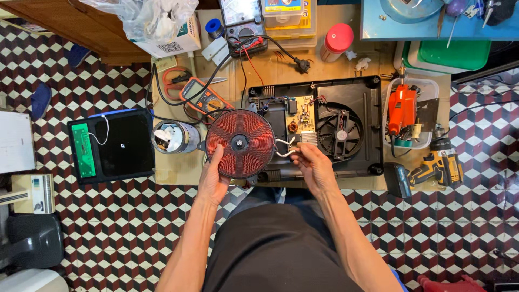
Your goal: The person uses a cordless drill to remove and reinstall screws on a disassembled electronic device with a visible copper coil and circuit board. They handle the copper coil, adjust wires, and use a multimeter to test connections on the workbench.
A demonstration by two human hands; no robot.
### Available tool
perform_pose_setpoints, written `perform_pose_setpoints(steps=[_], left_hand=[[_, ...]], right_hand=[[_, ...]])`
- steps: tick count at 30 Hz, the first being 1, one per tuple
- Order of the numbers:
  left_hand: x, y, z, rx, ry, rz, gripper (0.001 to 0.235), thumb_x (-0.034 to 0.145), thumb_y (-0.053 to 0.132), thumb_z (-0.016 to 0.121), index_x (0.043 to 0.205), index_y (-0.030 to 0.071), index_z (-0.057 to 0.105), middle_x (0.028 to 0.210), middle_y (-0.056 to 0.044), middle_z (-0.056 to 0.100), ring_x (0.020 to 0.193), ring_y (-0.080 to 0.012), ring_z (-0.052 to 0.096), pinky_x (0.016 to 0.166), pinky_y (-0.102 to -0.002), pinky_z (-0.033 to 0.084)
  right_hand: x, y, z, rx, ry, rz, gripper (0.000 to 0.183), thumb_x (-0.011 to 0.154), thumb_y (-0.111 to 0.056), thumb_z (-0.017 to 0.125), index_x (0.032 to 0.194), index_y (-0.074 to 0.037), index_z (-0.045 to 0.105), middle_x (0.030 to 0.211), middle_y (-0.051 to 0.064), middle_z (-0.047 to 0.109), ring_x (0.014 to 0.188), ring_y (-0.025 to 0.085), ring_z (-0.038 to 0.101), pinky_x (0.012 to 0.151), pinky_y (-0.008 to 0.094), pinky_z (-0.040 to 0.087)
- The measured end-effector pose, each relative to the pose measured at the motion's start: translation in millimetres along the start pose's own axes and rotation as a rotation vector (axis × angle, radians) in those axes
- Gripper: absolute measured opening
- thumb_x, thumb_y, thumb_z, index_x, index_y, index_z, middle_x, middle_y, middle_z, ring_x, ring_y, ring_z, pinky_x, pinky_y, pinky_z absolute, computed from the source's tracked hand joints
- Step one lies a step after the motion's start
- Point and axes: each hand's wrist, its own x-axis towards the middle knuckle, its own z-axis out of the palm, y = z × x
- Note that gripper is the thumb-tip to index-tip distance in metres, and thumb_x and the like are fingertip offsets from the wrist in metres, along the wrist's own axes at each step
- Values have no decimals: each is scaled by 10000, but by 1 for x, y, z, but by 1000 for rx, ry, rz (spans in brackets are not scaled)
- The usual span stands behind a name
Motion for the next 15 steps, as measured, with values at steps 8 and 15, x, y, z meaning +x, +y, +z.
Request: perform_pose_setpoints(steps=[8, 15], left_hand=[[12, -20, -23, -36, 34, -28, 406, 949, 280, 696, 1279, 49, 648, 1271, -61, 693, 1145, -175, 656, 1001, -357, 532], [29, -41, -38, -87, 22, -55, 413, 969, 283, 684, 1303, 47, 626, 1280, -64, 681, 1168, -181, 648, 1029, -352, 526]], right_hand=[[-12, -5, -9, -223, 51, 3, 269, 971, -117, 640, 1180, 52, 652, 1066, 165, 745, 937, 217, 743, 839, 313, 612], [0, 2, -15, -462, 138, -23, 241, 971, -121, 653, 1124, 62, 686, 990, 165, 752, 855, 211, 747, 775, 298, 628]])
